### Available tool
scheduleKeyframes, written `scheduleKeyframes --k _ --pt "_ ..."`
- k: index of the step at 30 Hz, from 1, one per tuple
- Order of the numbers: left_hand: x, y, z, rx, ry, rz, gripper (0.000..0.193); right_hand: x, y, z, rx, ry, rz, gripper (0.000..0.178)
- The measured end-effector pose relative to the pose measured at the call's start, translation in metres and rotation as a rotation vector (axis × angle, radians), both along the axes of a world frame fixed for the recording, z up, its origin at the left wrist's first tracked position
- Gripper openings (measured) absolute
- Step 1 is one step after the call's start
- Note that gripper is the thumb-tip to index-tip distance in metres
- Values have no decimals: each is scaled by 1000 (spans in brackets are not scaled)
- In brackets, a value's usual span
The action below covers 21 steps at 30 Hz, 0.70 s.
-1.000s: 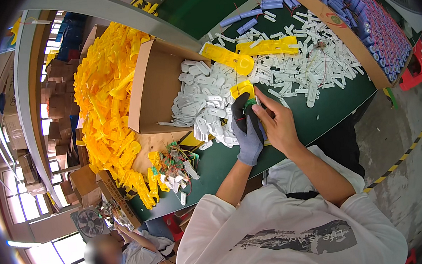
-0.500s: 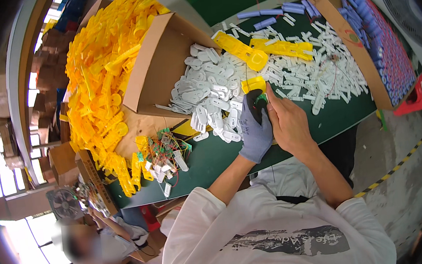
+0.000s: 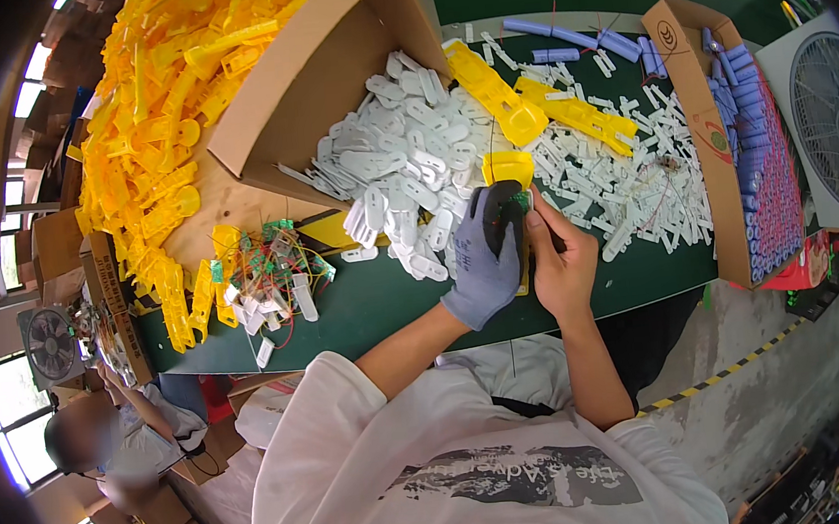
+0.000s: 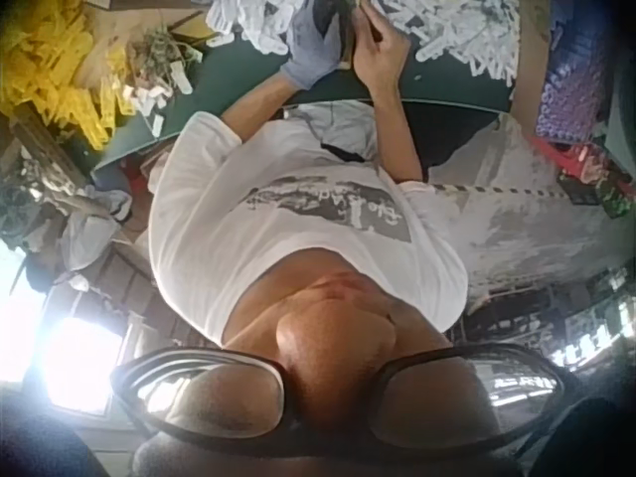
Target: The recorder is assembling small electronic components into yellow plastic housings, involving soldering and battery placement.
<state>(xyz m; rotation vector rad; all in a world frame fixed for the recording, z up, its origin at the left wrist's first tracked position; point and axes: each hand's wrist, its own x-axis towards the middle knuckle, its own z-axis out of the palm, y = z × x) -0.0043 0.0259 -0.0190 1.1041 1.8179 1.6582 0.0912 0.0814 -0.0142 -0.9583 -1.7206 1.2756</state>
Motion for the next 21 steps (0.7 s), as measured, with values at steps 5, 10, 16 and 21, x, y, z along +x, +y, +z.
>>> scheduleKeyframes --k 5,10,16,21 --pt "0 4 -5 37 79 38 30 -1 4 -4 43 12 15 29" --pt "6 1 -2 55 116 24 30 10 13 11 316 -33 109 29" --pt "4 3 -3 43 137 17 32 16 18 15 475 -72 162 31" --pt "12 11 10 9 249 -18 29 35 28 26 377 10 164 30"
